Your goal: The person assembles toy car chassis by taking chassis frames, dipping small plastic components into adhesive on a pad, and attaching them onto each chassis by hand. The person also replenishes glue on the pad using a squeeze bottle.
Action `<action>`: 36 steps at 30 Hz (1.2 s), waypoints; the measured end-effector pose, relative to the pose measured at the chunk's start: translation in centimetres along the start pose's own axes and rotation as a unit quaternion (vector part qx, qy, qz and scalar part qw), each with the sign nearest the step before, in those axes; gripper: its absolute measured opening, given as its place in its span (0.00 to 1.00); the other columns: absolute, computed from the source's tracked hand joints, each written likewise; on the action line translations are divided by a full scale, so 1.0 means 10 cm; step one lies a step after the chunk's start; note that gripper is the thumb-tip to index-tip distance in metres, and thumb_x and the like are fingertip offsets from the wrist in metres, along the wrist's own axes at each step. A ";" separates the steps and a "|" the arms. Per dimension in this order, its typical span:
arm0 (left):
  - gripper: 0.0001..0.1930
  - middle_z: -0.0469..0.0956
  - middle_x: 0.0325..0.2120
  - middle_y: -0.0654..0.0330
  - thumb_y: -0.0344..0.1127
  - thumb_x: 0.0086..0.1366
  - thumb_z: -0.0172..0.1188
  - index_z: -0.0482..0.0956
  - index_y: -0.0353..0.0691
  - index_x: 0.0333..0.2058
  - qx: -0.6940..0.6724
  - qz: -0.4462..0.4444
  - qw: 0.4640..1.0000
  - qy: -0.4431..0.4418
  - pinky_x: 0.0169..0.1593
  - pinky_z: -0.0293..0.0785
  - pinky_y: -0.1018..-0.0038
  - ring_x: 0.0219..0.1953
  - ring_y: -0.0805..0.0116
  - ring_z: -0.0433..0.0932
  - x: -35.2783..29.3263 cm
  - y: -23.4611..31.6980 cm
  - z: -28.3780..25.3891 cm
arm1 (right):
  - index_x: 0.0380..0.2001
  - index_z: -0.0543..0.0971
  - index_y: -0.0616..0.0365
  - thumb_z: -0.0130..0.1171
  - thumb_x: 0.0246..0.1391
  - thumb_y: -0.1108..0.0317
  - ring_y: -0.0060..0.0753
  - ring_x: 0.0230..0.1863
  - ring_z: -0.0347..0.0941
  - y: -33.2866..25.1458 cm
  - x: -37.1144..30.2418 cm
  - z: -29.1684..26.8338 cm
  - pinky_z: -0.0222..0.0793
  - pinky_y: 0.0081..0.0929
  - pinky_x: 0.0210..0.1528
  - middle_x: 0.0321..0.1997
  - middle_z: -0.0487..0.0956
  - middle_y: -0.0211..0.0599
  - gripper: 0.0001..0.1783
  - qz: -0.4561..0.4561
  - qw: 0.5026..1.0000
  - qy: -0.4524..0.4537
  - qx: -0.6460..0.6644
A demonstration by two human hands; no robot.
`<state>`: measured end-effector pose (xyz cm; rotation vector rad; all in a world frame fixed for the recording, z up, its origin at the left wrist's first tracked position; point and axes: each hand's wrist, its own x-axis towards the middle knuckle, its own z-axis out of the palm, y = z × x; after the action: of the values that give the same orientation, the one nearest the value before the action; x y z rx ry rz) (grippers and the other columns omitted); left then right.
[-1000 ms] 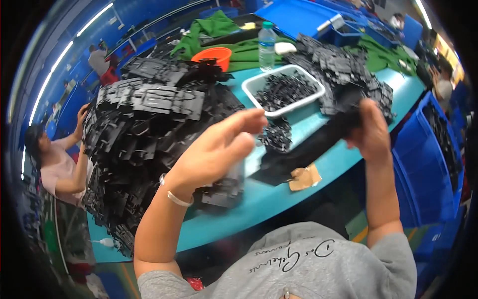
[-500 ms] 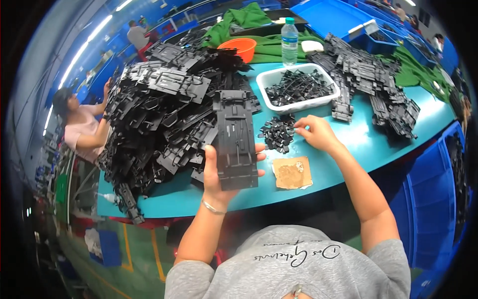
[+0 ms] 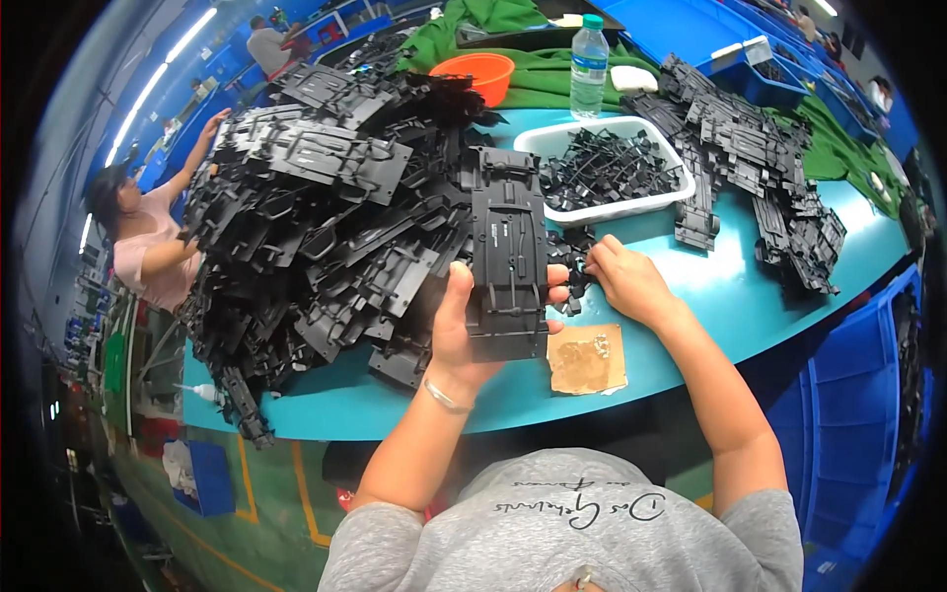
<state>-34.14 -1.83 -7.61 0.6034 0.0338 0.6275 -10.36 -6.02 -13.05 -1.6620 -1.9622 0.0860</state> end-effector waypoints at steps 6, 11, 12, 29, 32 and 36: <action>0.46 0.64 0.57 0.36 0.69 0.64 0.40 0.56 0.27 0.61 0.127 0.037 0.990 0.046 0.52 0.76 0.56 0.55 0.48 0.70 0.10 -0.04 0.03 | 0.31 0.71 0.59 0.53 0.58 0.70 0.30 0.23 0.72 0.06 -0.03 -0.04 0.67 0.24 0.25 0.25 0.76 0.37 0.05 0.221 0.926 0.068 0.299; 0.40 0.67 0.55 0.42 0.64 0.67 0.40 0.61 0.30 0.59 0.122 0.072 0.989 0.039 0.53 0.75 0.63 0.54 0.57 0.72 0.12 -0.18 -0.09 | 0.29 0.70 0.58 0.55 0.58 0.69 0.15 0.23 0.70 0.08 -0.04 -0.14 0.65 0.14 0.22 0.26 0.76 0.29 0.06 0.285 0.840 0.035 0.460; 0.39 0.68 0.55 0.42 0.65 0.67 0.40 0.62 0.30 0.58 0.119 0.070 0.989 0.047 0.52 0.75 0.63 0.54 0.57 0.72 0.12 -0.20 -0.13 | 0.30 0.70 0.58 0.54 0.58 0.70 0.15 0.23 0.70 0.07 -0.04 -0.13 0.66 0.15 0.22 0.27 0.76 0.30 0.05 0.290 0.838 0.032 0.462; 0.43 0.66 0.57 0.42 0.67 0.66 0.36 0.59 0.29 0.61 0.042 0.034 0.996 0.069 0.54 0.74 0.60 0.56 0.54 0.71 0.06 -0.23 -0.23 | 0.38 0.79 0.64 0.56 0.60 0.67 0.16 0.28 0.73 -0.05 -0.08 -0.27 0.73 0.16 0.31 0.30 0.79 0.29 0.10 0.289 0.806 -0.054 0.513; 0.44 0.65 0.58 0.43 0.68 0.66 0.35 0.60 0.29 0.60 0.041 0.037 0.996 0.065 0.54 0.74 0.61 0.56 0.56 0.71 0.08 -0.21 -0.22 | 0.33 0.78 0.62 0.55 0.62 0.67 0.19 0.29 0.73 -0.13 -0.10 -0.37 0.71 0.19 0.30 0.27 0.75 0.26 0.09 0.231 0.877 -0.020 0.422; 0.44 0.66 0.57 0.43 0.68 0.65 0.37 0.61 0.28 0.60 0.039 0.048 0.996 0.069 0.53 0.75 0.62 0.55 0.56 0.71 0.11 -0.19 -0.25 | 0.32 0.77 0.61 0.56 0.54 0.75 0.38 0.29 0.76 -0.34 -0.27 -0.52 0.71 0.28 0.31 0.28 0.76 0.40 0.03 0.103 0.976 -0.061 0.183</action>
<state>-32.71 -1.12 -10.50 0.6386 0.1601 0.7637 -10.80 -10.83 -8.32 -1.6333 -1.7224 0.6034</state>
